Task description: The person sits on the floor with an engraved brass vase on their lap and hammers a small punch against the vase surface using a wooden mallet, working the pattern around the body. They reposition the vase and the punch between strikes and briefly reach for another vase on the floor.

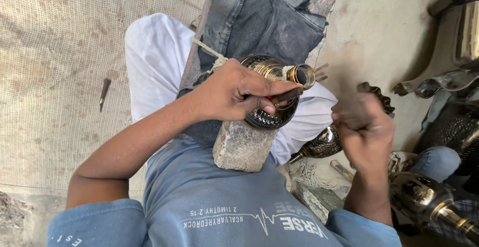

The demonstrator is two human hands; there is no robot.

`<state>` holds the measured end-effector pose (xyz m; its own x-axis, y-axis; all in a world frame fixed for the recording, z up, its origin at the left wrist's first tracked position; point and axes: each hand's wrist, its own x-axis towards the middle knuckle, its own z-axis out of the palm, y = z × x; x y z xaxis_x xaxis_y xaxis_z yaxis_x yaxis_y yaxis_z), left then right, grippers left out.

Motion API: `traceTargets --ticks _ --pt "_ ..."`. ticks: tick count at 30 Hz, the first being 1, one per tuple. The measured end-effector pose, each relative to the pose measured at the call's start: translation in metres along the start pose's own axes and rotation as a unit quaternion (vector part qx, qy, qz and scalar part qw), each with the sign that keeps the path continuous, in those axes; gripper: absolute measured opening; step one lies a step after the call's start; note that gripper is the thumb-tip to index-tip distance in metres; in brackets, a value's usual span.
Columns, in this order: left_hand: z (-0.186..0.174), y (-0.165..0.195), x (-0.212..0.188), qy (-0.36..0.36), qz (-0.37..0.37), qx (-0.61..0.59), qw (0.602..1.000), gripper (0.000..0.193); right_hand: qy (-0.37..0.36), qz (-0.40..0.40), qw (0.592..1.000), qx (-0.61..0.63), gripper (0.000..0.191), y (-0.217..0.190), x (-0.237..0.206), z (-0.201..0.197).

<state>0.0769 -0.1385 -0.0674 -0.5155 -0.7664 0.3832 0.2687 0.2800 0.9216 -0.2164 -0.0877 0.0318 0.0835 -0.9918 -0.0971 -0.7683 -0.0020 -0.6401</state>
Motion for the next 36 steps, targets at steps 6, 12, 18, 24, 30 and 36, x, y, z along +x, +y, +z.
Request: traceTargets --ticks 6,12,18,24,30,36 --pt "-0.002 0.0 0.001 -0.008 -0.009 0.013 1.0 0.06 0.028 -0.001 0.998 -0.057 0.028 -0.013 -0.001 0.0" --pt "-0.013 -0.002 0.004 -0.021 0.004 -0.003 1.0 0.058 0.086 -0.007 0.995 0.053 0.039 -0.009 0.004 0.0" --pt "-0.013 -0.003 0.005 -0.021 -0.002 -0.01 1.0 0.056 0.031 -0.053 0.998 0.012 0.043 -0.006 0.008 0.007" --pt "-0.016 -0.008 0.006 -0.027 0.01 0.006 1.0 0.06 0.045 -0.01 0.999 -0.029 0.027 -0.018 0.004 0.005" --pt "-0.011 -0.003 -0.002 -0.021 -0.008 -0.012 1.0 0.057 0.069 0.018 0.995 -0.076 0.029 -0.014 -0.015 0.005" --pt "0.026 0.032 -0.009 0.075 0.037 0.111 0.99 0.059 0.118 0.1 0.988 0.023 0.026 0.026 -0.042 0.017"
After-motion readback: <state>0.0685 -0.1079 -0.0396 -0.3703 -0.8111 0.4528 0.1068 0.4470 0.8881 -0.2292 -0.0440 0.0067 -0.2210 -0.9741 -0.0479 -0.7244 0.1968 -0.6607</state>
